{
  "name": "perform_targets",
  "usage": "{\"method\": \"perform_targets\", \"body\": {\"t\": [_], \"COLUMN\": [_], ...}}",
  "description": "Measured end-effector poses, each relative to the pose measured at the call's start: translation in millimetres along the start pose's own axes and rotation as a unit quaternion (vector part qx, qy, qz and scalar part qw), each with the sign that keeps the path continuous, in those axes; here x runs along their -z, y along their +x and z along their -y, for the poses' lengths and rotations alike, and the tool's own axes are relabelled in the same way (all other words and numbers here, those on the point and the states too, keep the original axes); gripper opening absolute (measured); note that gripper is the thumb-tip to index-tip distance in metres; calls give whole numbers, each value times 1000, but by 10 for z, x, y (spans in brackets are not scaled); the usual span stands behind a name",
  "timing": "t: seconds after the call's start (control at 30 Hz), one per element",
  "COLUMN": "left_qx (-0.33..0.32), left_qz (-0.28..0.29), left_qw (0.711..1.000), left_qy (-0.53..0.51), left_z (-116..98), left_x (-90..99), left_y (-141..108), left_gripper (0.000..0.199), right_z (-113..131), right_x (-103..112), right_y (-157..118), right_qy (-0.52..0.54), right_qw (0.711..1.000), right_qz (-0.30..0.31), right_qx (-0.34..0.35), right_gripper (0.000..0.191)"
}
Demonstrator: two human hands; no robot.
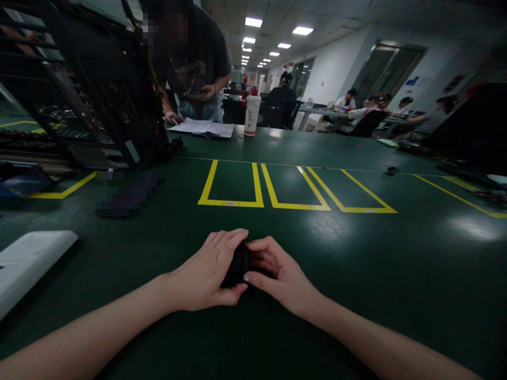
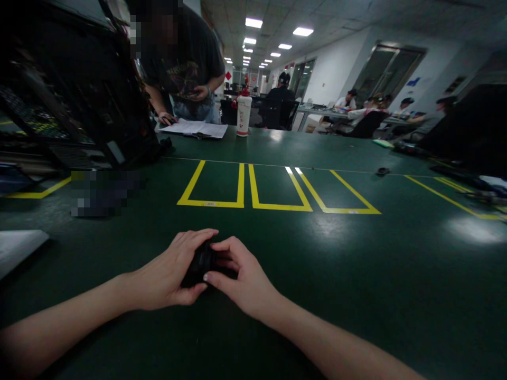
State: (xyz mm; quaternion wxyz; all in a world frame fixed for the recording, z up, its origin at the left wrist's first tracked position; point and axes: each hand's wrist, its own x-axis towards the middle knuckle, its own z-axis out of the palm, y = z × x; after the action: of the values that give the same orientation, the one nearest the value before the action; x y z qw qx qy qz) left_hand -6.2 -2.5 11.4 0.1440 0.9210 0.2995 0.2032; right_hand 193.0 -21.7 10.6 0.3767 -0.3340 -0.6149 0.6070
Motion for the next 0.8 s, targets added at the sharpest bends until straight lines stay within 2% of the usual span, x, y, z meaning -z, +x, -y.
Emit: {"method": "perform_targets", "body": {"t": [0.23,0.4,0.47,0.57,0.7,0.8], "left_qx": [-9,-25,-18,-10,-6,-12], "left_qz": [9,2,3,8,10,9], "left_qw": [1000,999,999,999,999,999], "left_qy": [10,33,43,51,52,51], "left_z": [-36,-42,-56,-84,-98,-92], "left_x": [21,0,0,13,29,22], "left_y": [-6,-39,-51,-55,-37,-25], "left_gripper": [70,73,72,70,69,70], "right_z": [-20,11,16,9,-12,-20], "right_x": [-4,-7,-3,2,-3,-14], "right_y": [24,3,-6,-12,-22,-23], "right_qy": [30,-6,-15,-16,-27,-24], "right_qw": [999,998,998,999,1000,1000], "right_qz": [-3,-12,-4,9,11,12], "right_qx": [-18,-54,-60,-41,9,17], "right_gripper": [21,37,36,31,36,34]}}
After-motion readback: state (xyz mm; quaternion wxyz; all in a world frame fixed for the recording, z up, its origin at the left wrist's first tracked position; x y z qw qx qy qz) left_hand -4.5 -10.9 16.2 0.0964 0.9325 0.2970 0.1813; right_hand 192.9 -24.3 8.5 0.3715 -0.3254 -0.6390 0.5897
